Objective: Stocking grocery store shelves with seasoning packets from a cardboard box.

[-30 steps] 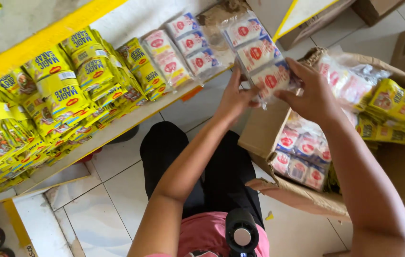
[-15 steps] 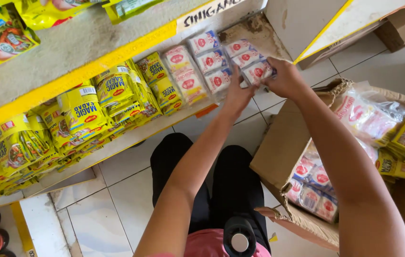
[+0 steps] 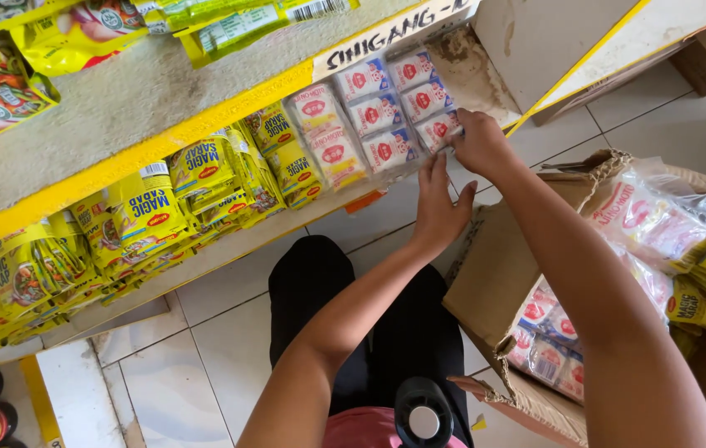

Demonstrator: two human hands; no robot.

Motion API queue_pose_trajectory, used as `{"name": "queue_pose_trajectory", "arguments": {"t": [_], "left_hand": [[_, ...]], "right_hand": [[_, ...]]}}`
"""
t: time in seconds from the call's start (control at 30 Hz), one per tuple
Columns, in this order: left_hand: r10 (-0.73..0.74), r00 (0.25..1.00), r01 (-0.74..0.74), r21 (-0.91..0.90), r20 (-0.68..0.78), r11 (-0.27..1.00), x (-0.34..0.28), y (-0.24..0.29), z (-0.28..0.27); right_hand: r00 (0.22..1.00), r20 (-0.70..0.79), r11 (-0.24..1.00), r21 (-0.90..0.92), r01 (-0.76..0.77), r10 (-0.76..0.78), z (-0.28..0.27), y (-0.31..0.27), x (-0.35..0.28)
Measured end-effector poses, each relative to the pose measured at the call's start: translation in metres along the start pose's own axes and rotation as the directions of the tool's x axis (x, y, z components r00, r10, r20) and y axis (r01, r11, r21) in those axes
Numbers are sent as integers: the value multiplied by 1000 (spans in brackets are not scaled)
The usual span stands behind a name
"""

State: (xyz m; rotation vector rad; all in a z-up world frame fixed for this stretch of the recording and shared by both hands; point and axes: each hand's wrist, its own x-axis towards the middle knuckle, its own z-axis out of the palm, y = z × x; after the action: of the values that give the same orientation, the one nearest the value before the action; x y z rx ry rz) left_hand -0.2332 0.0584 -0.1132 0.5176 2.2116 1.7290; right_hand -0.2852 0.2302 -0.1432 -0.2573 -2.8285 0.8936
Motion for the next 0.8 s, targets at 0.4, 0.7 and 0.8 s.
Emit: {"name": "queue_pose_trajectory", "arguments": {"t": [0.4, 0.7, 0.8], "left_hand": [[189, 981, -194, 163, 48, 967, 8, -46, 14], [206, 978, -205, -14, 38, 979, -33, -5, -11], [315, 945, -313, -31, 85, 949, -52, 35, -23]], "right_hand": [[997, 30, 987, -141, -71, 76, -2, -17, -3], [995, 38, 987, 131, -92, 87, -100, -59, -84], [1000, -22, 967, 255, -16, 22, -130, -62, -141]]}}
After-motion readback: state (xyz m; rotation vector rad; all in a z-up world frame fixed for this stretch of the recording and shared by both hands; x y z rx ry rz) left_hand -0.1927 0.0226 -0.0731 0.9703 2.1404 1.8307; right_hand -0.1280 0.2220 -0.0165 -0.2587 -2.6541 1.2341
